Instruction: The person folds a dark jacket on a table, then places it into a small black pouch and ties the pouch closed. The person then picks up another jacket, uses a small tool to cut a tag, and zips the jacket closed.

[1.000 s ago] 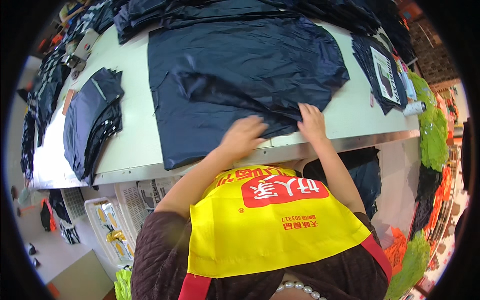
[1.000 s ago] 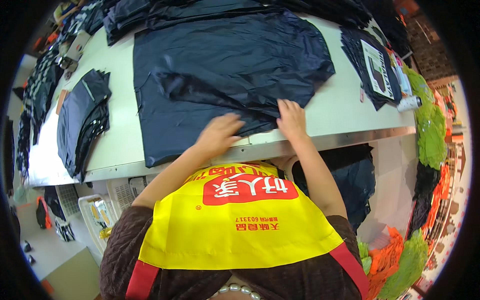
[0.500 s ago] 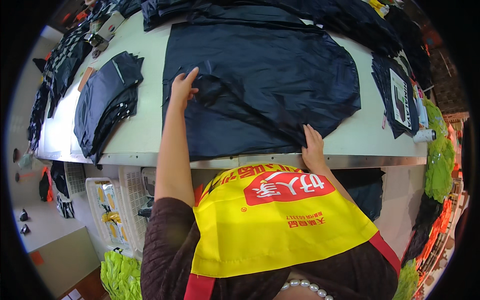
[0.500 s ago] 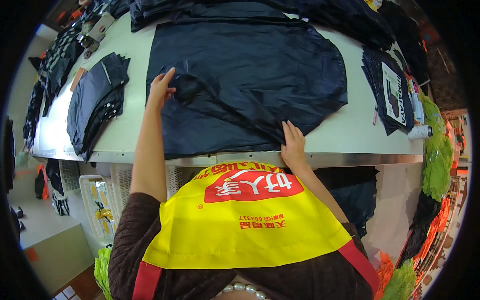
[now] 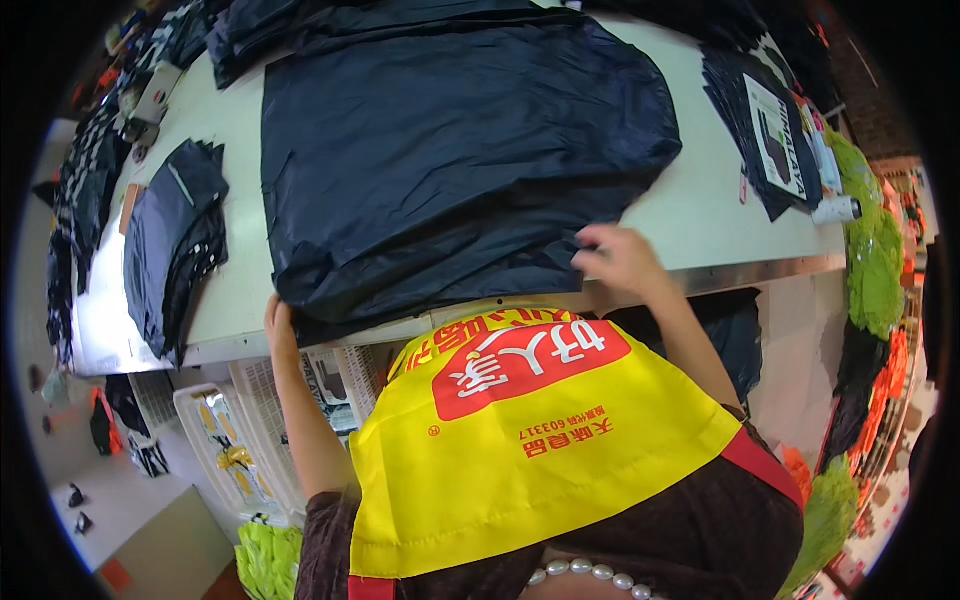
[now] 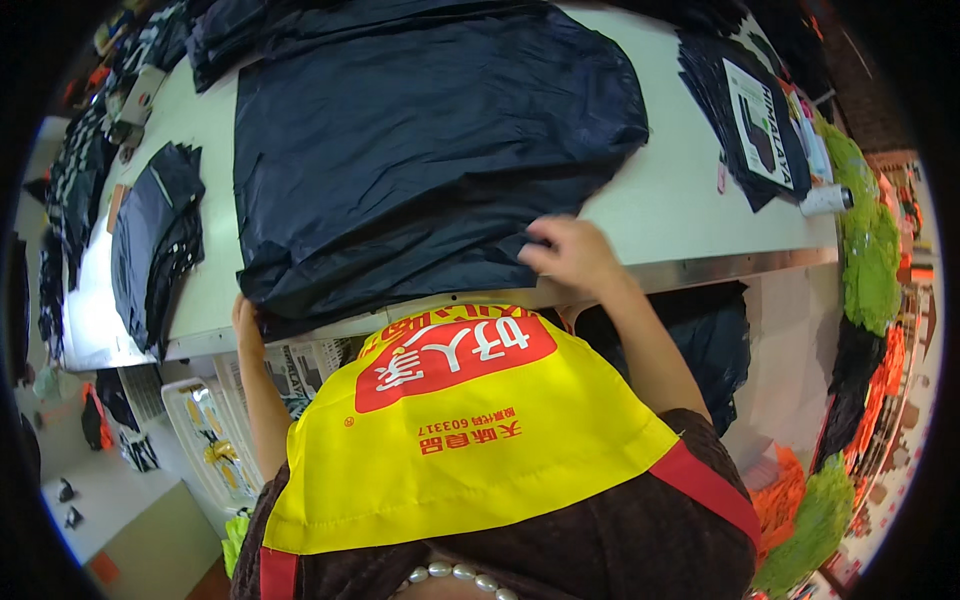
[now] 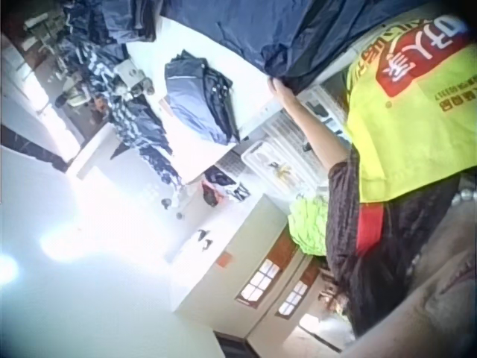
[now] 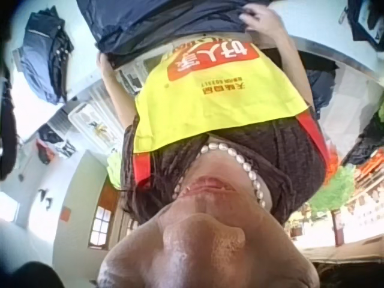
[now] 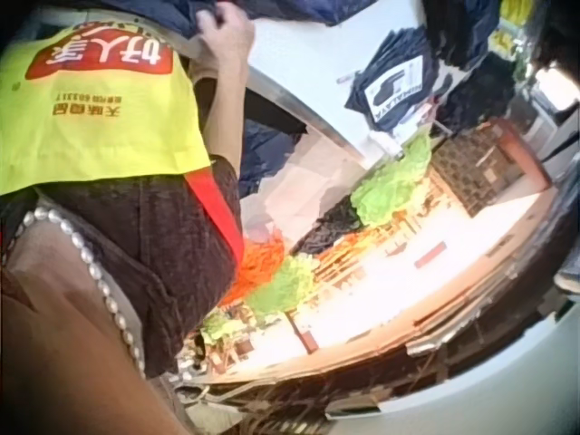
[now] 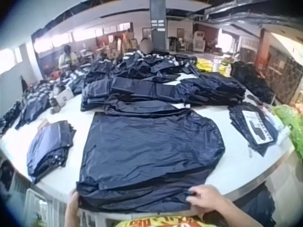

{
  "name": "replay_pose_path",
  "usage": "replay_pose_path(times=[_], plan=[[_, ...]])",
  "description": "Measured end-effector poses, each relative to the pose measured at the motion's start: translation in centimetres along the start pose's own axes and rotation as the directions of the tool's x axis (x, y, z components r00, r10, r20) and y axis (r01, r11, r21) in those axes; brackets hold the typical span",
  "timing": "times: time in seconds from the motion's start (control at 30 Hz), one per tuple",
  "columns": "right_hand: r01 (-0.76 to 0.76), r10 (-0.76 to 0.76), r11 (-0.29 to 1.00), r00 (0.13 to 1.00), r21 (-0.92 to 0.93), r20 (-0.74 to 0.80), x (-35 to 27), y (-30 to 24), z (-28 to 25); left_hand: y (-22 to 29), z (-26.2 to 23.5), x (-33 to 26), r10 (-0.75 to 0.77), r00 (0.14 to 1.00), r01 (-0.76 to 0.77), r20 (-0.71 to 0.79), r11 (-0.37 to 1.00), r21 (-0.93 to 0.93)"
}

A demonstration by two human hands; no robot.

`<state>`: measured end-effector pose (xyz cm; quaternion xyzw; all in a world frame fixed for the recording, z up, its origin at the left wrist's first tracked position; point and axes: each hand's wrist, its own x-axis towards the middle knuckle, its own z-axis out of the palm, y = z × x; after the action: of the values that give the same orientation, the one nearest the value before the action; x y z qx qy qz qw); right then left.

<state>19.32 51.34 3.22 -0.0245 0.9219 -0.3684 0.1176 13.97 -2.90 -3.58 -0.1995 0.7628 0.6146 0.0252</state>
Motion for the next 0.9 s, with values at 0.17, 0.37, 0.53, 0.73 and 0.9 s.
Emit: replay_pose_path(times=[0.17, 0.37, 0.53, 0.73, 0.9], plan=[[-0.004, -0.489, 0.677, 0.745, -0.736, -0.454, 5.5, 6.2, -4.9, 6.7, 2.4, 3.4, 0.053, 0.995, -0.019, -0.090, 0.939, 0.343], [0.114, -0.372, 0.779, 0.876, -0.617, -0.308, 8.8, 13.5, -3.6, 8.9, 3.5, 5.0, 0.169, 0.985, -0.172, 0.039, 0.980, 0.102], [0.041, -0.346, 0.787, 0.855, -0.616, -0.386, 8.4, 17.1, -3.4, 2.4, -4.1, 5.0, -0.131, 0.924, -0.015, -0.358, 0.926, -0.377], [-0.084, -0.346, 0.654, 0.850, -0.752, -0.397, 7.7, 13.0, -3.7, 7.6, 1.3, 6.8, 0.009, 0.992, -0.017, -0.128, 0.998, -0.060], [0.382, -0.556, 0.777, 0.789, -0.501, -0.261, 6.5, 0.7, 0.6, 9.2, 4.6, 14.1, 0.143, 0.964, -0.222, 0.226, 0.898, 0.380]])
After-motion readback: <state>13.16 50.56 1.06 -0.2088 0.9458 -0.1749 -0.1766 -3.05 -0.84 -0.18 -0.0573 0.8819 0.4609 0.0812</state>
